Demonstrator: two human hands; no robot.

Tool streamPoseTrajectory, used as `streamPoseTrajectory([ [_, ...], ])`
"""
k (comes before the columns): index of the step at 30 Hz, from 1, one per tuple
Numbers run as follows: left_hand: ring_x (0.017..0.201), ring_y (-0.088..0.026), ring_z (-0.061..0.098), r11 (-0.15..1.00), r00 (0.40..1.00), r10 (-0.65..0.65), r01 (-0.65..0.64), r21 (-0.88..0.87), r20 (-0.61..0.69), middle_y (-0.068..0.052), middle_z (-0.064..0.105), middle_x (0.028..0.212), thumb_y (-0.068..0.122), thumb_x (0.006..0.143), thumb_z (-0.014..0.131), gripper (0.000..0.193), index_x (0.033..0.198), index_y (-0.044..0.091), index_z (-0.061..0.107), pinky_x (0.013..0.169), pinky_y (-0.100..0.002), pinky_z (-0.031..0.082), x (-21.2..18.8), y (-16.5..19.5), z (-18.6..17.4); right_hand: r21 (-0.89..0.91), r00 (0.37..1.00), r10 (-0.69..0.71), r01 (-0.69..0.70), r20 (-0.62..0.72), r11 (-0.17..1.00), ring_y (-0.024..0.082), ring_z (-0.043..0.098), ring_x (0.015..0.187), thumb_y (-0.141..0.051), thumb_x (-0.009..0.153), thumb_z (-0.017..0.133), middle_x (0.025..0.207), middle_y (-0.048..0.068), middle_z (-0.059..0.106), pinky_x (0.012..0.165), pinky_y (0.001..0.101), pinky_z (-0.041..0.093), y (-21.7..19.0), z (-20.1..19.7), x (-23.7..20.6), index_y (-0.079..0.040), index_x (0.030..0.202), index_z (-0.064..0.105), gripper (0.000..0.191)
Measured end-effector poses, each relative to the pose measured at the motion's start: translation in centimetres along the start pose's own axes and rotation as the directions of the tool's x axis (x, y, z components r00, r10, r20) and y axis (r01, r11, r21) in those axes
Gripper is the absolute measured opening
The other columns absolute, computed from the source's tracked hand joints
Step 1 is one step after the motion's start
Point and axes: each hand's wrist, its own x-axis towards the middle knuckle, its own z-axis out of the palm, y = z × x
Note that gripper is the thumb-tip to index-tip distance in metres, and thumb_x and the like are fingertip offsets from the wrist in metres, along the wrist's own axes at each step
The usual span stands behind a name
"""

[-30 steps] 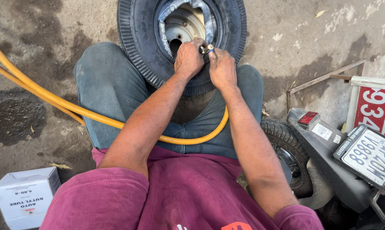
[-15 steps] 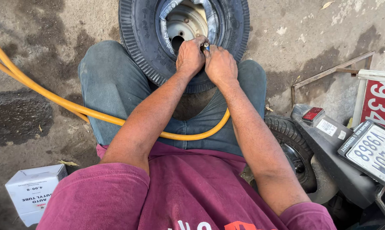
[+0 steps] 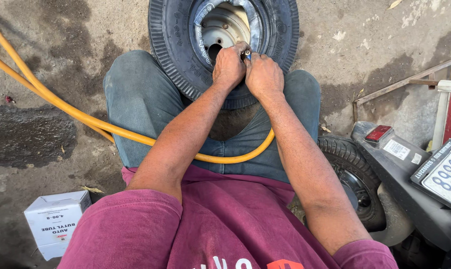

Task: The person sits on the ground with a small tire on a rim across their lap and works an inner tube into the tire, tucking the tube inside and pressing the bead into place by hand. They then attach an air hose to the valve stem and inflate the tire before moving the wheel aside.

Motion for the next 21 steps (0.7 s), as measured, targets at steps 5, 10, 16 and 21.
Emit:
streamPoseTrajectory([
  [5,0.093,-0.033,0.072,1.0,1.0,-0.005,0.005,0.02,0.006,-0.014,0.076,0.095,0.012,0.083,0.074,0.028,0.109,0.02,0.073,0.08,-0.044,0.058,0.04,-0.04,0.18,-0.002,1.0,0.0,0.0,0.005,1.0,0.041,0.069,0.099,-0.031,0.105,0.054,0.105,0.024,0.069,0.085,0.0528,0.054,0.13,0.17,0.01,0.001,0.114,0.067,0.035],
  [10,0.092,-0.027,0.075,0.998,0.999,-0.019,0.016,0.069,0.041,-0.009,0.076,0.096,0.011,0.085,0.073,0.029,0.112,0.021,0.072,0.079,-0.041,0.06,0.2,-0.03,0.35,-0.011,0.999,0.018,-0.018,0.029,1.0,0.036,0.07,0.096,-0.031,0.106,0.052,0.104,0.023,0.069,0.082,0.0496,0.055,0.07,0.19,-0.07,0.002,0.119,0.066,0.038],
  [16,0.093,-0.027,0.073,0.996,0.997,-0.053,0.049,0.071,0.057,-0.01,0.075,0.096,0.011,0.085,0.073,0.03,0.113,0.022,0.072,0.079,-0.041,0.059,0.25,0.06,0.39,-0.025,0.999,0.022,-0.02,0.043,0.999,0.035,0.07,0.097,-0.031,0.107,0.052,0.104,0.022,0.069,0.083,0.0488,0.055,-0.03,0.08,-0.08,0.002,0.119,0.066,0.038],
  [21,0.095,-0.03,0.073,0.998,0.999,-0.009,0.008,0.057,0.033,-0.012,0.076,0.097,0.011,0.085,0.073,0.028,0.111,0.02,0.073,0.082,-0.042,0.058,0.17,-0.15,0.38,-0.028,0.999,0.004,-0.003,0.035,1.0,0.036,0.071,0.094,-0.031,0.107,0.052,0.103,0.023,0.069,0.082,0.0493,0.056,0.06,0.12,-0.14,0.002,0.116,0.066,0.037],
])
